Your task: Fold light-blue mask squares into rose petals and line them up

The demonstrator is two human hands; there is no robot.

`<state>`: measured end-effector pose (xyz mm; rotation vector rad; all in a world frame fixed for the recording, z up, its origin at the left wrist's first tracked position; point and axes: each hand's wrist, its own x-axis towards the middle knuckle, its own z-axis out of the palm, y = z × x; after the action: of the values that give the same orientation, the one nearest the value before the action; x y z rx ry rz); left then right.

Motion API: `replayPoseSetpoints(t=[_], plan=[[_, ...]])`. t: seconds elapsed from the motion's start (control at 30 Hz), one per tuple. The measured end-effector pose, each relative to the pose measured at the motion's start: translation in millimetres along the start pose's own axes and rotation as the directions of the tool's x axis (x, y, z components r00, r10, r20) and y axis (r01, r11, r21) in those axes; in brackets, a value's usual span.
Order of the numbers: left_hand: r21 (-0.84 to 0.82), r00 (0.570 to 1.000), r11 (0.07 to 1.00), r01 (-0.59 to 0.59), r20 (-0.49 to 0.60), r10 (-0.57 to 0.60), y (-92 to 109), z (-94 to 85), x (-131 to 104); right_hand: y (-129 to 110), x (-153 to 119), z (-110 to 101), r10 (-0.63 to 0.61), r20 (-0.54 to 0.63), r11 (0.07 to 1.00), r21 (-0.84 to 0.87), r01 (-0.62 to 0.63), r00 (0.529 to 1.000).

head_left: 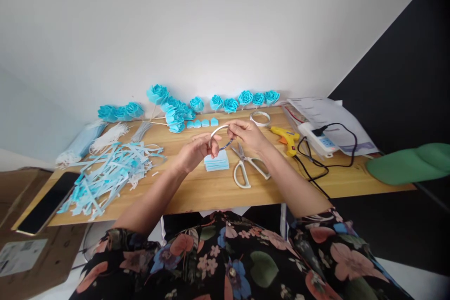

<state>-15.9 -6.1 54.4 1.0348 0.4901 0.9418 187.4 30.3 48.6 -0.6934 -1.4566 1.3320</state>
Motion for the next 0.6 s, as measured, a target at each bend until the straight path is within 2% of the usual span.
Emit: replayPoseSetpoints(t=[0.13, 0.2, 0.27, 0.37, 0.43, 0.5, 0.6], plan=[[0.051, 0.996, 0.995, 0.086, -0.006, -0.086, -3, -3.1, 3, -4, 2, -4, -0.007, 0.103, 0.971, -0.237, 0.032, 0.995], [0.052, 0.994, 0.993, 0.104, -0.028, -0.103, -5, -3.9, 5, -3, 4, -4, 0.001, 0.117, 0.95, -0.31, 0.036, 0.993], [0.029, 0.997, 0.997, 0.066, -0.05, -0.065, -8, -4.4, 6, -2, 5, -3, -0.006, 0.067, 0.951, -0.307, 0.026, 0.998], [0.002, 0.995, 0.999, -0.044, -0.093, 0.044, -11, -5.4, 5, -2, 1, -2, -0.025, -0.07, 0.961, -0.277, 0.004, 0.997], [0.018, 0.985, 0.995, -0.102, -0.137, 0.103, -12, -7.1, 3, -7, -10, -4, -0.032, -0.137, 0.937, -0.349, -0.018, 0.99], [0.053, 0.97, 0.989, -0.138, -0.192, 0.146, -12, -10.1, 1, -13, -27, -7, -0.018, -0.145, 0.852, -0.52, -0.06, 0.989], [0.083, 0.947, 0.981, -0.174, -0.258, 0.19, -13, -16.5, -1, -20, -60, -10, 0.013, -0.032, 0.613, -0.79, -0.033, 0.999]])
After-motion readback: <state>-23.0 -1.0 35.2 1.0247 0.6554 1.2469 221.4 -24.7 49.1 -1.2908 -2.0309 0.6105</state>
